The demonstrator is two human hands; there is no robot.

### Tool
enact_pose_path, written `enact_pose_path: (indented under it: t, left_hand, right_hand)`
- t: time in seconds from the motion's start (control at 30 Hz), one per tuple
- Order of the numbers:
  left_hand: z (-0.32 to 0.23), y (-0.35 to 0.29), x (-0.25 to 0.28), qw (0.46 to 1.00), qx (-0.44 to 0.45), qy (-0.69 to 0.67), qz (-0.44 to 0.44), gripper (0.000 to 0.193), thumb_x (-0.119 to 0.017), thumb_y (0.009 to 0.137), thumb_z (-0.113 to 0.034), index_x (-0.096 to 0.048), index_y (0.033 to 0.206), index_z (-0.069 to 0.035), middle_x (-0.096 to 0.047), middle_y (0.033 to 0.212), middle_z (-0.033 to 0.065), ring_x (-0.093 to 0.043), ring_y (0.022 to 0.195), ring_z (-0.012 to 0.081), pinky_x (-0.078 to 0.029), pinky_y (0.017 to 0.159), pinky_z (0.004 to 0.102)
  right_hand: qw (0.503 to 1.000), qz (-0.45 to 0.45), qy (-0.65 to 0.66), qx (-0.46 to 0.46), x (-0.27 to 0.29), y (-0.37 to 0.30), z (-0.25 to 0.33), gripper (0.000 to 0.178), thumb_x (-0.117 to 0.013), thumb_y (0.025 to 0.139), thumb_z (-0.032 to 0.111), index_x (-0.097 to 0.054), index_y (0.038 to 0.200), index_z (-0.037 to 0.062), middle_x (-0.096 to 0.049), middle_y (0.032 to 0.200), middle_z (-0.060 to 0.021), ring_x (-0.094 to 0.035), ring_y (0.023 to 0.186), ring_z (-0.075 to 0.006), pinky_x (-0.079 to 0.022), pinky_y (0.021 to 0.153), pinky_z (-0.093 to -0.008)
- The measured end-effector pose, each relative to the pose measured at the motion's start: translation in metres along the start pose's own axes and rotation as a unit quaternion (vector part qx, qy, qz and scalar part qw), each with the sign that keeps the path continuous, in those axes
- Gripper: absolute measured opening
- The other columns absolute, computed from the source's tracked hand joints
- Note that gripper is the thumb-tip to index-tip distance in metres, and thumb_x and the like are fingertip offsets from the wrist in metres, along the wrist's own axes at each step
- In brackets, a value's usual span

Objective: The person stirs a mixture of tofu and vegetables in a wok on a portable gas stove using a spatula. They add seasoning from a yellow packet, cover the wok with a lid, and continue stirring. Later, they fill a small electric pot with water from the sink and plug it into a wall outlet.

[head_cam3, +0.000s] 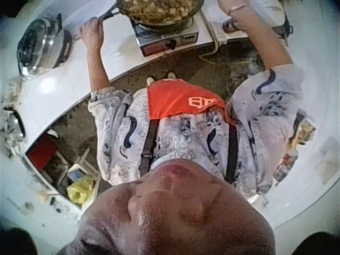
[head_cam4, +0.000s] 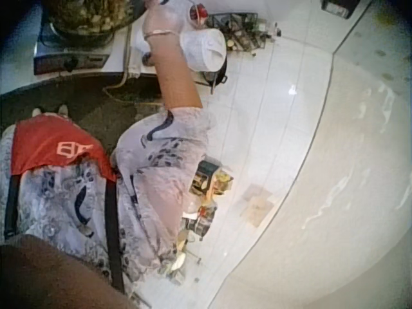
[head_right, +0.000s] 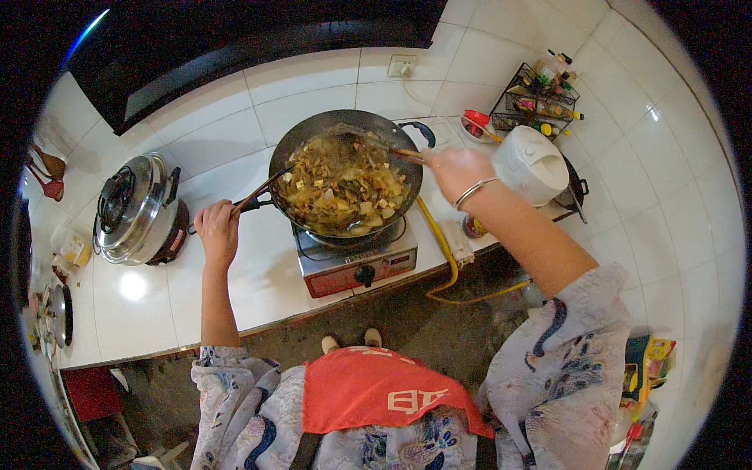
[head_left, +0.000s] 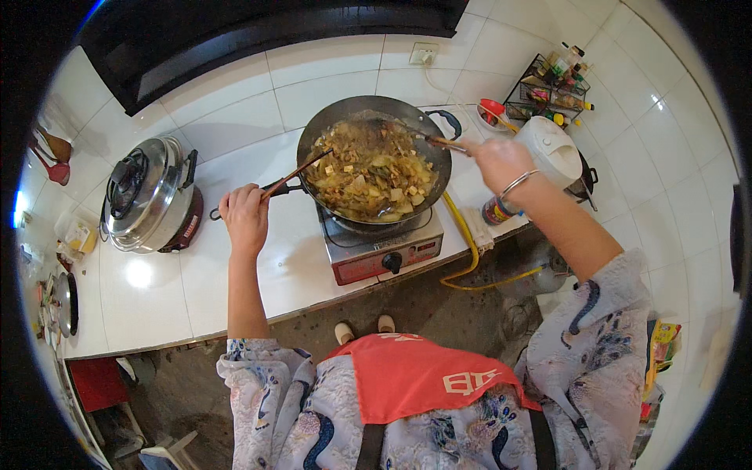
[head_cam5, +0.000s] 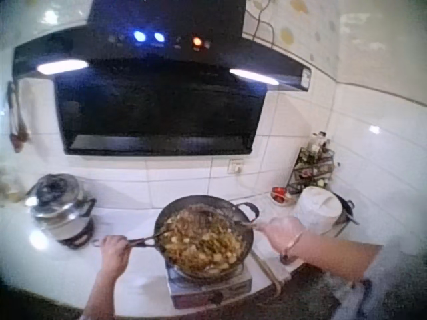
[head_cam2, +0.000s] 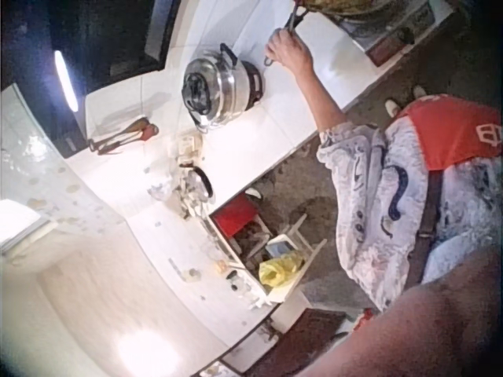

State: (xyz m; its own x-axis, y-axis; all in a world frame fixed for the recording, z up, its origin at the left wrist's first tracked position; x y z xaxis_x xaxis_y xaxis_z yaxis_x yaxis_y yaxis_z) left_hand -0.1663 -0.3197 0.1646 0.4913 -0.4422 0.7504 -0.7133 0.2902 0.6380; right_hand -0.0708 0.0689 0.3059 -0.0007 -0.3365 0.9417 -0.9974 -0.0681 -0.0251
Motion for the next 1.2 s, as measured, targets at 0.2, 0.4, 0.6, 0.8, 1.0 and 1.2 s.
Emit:
enact_pose_path:
  t: [0.2,0.4,0.6,0.8,1.0,1.2]
  left_hand:
    - [-0.001,-0.001,0.005,1.0,-0.006,-0.015,0.006,0.01,-0.061,0.082,-0.017,-0.06,0.088,-0.009,-0.061,0.101,0.0041,-0.054,0.099,0.0229,-0.03,0.095,0.0401]
    - [0.003,-0.003,0.005,1.0,-0.006,-0.009,0.017,0.011,-0.06,0.082,-0.017,-0.061,0.089,-0.008,-0.061,0.102,0.005,-0.053,0.101,0.0233,-0.03,0.096,0.0407]
    - [0.004,-0.004,0.008,1.0,-0.014,0.003,0.005,0.01,-0.061,0.082,-0.015,-0.06,0.087,-0.007,-0.061,0.102,0.0051,-0.054,0.098,0.0238,-0.032,0.092,0.039]
    - [-0.006,0.006,-0.003,1.0,-0.003,-0.015,0.019,0.011,-0.06,0.082,-0.016,-0.06,0.088,-0.008,-0.061,0.103,0.0057,-0.053,0.101,0.0242,-0.03,0.095,0.0413]
    - [-0.003,0.002,0.004,0.999,0.005,0.018,0.034,0.013,-0.058,0.084,-0.018,-0.06,0.09,-0.006,-0.06,0.106,0.0062,-0.052,0.104,0.0262,-0.031,0.095,0.0444]
    - [-0.014,0.012,0.013,0.985,0.1,-0.129,0.056,0.019,-0.052,0.089,-0.02,-0.059,0.087,-0.002,-0.064,0.102,0.0097,-0.056,0.096,0.025,-0.037,0.09,0.0412]
  right_hand:
    - [0.993,0.104,-0.049,0.033,0.012,-0.047,-0.022,0.046,-0.056,0.079,0.007,-0.049,0.122,0.021,-0.058,0.079,-0.0116,-0.062,0.074,-0.0286,-0.049,0.064,-0.0392]
    - [0.99,-0.057,-0.125,0.01,0.081,-0.065,-0.063,0.032,-0.056,0.077,0.007,-0.066,0.104,0.022,-0.056,0.076,-0.009,-0.059,0.074,-0.0273,-0.047,0.062,-0.0379]
    - [0.987,0.015,-0.154,0.052,0.097,-0.05,-0.067,0.035,-0.056,0.07,0.0,-0.069,0.097,0.0198,-0.061,0.08,-0.0091,-0.06,0.079,-0.027,-0.048,0.067,-0.0383]
    - [0.996,0.071,0.037,0.048,-0.03,-0.001,-0.129,0.049,-0.053,0.07,-0.002,-0.065,0.107,0.0267,-0.065,0.088,-0.0126,-0.062,0.084,-0.0303,-0.05,0.071,-0.0402]
    - [0.984,0.066,0.149,-0.068,-0.115,-0.014,-0.135,0.043,-0.057,0.076,0.007,-0.061,0.115,0.0227,-0.064,0.097,-0.0132,-0.06,0.087,-0.0305,-0.048,0.076,-0.0402]
    - [0.949,-0.224,0.216,0.053,-0.074,-0.037,-0.088,0.039,-0.062,0.079,0.025,-0.059,0.116,0.0141,-0.06,0.101,-0.0136,-0.056,0.097,-0.0307,-0.046,0.082,-0.0418]
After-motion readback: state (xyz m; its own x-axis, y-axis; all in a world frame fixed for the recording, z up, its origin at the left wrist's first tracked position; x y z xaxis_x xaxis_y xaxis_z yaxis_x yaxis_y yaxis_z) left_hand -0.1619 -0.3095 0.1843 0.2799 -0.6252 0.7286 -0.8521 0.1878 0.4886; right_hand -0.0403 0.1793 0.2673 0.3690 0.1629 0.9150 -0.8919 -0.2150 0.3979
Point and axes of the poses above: each hand's wrist, its own y-axis towards the middle knuckle, its own x-axis out of the back of the hand, z = x × y, the point moved 3 cm from there along y, towards the middle knuckle
